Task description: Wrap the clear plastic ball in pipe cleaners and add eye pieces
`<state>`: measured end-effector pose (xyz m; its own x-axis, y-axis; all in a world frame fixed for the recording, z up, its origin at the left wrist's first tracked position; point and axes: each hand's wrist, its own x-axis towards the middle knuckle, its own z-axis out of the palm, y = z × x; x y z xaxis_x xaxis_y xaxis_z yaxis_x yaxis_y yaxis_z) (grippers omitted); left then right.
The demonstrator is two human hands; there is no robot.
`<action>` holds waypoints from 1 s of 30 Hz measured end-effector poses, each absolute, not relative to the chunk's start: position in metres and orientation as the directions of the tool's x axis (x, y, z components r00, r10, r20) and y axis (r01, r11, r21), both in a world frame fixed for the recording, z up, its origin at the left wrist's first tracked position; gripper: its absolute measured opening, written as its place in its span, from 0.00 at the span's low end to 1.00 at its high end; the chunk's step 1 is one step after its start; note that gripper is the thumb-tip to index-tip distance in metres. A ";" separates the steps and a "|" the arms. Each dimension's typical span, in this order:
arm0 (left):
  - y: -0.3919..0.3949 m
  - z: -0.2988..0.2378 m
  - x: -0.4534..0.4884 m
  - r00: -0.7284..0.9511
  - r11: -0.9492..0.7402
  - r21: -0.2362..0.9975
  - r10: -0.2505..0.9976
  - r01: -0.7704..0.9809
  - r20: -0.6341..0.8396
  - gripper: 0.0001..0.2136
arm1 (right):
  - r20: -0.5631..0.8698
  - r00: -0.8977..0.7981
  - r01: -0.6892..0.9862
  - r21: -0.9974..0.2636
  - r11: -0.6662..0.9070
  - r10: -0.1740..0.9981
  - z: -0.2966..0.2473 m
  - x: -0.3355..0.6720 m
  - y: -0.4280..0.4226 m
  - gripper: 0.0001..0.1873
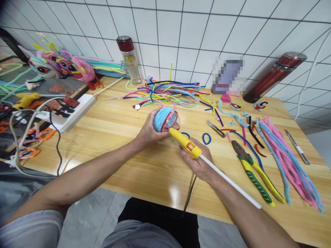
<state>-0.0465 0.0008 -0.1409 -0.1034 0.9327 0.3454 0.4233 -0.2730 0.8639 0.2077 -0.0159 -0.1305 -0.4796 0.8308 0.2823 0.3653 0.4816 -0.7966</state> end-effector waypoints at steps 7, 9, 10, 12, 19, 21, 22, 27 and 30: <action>0.001 -0.141 -0.047 -0.089 -0.287 0.859 0.930 0.424 0.356 0.50 | 0.290 -0.481 0.367 -0.790 0.491 0.827 -0.130 0.209 -0.015 0.12; 0.002 -0.142 -0.048 -0.083 -0.295 0.858 0.929 0.420 0.360 0.50 | 0.294 -0.482 0.365 -0.789 0.494 0.825 -0.130 0.209 -0.015 0.12; 0.002 -0.142 -0.048 -0.079 -0.299 0.858 0.929 0.418 0.362 0.50 | 0.294 -0.482 0.367 -0.788 0.495 0.825 -0.130 0.208 -0.015 0.11; 0.002 -0.141 -0.048 -0.072 -0.305 0.857 0.928 0.416 0.365 0.50 | 0.290 -0.487 0.376 -0.782 0.497 0.824 -0.129 0.208 -0.015 0.11; 0.001 -0.140 -0.048 -0.060 -0.302 0.850 0.931 0.432 0.361 0.50 | 0.289 -0.505 0.385 -0.768 0.512 0.813 -0.127 0.207 -0.015 0.10; 0.002 -0.140 -0.048 -0.061 -0.304 0.852 0.930 0.426 0.363 0.50 | 0.279 -0.491 0.383 -0.782 0.492 0.825 -0.127 0.207 -0.015 0.11; 0.002 -0.141 -0.049 -0.063 -0.305 0.854 0.930 0.422 0.363 0.50 | 0.274 -0.485 0.379 -0.790 0.482 0.831 -0.128 0.208 -0.016 0.11; 0.003 -0.141 -0.051 -0.109 -0.280 0.850 0.926 0.446 0.362 0.50 | 0.310 -0.374 0.269 -0.866 0.422 0.874 -0.130 0.207 -0.018 0.12; 0.004 -0.141 -0.054 -0.120 -0.266 0.816 0.919 0.513 0.376 0.49 | 0.302 -0.226 0.181 -0.921 0.344 0.926 -0.133 0.205 -0.018 0.14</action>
<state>-0.0538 0.0038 -0.1407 -0.1203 0.9189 0.3756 0.5130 -0.2664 0.8160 0.2051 -0.0184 -0.1326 -0.2259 0.9262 0.3018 0.1813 0.3443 -0.9212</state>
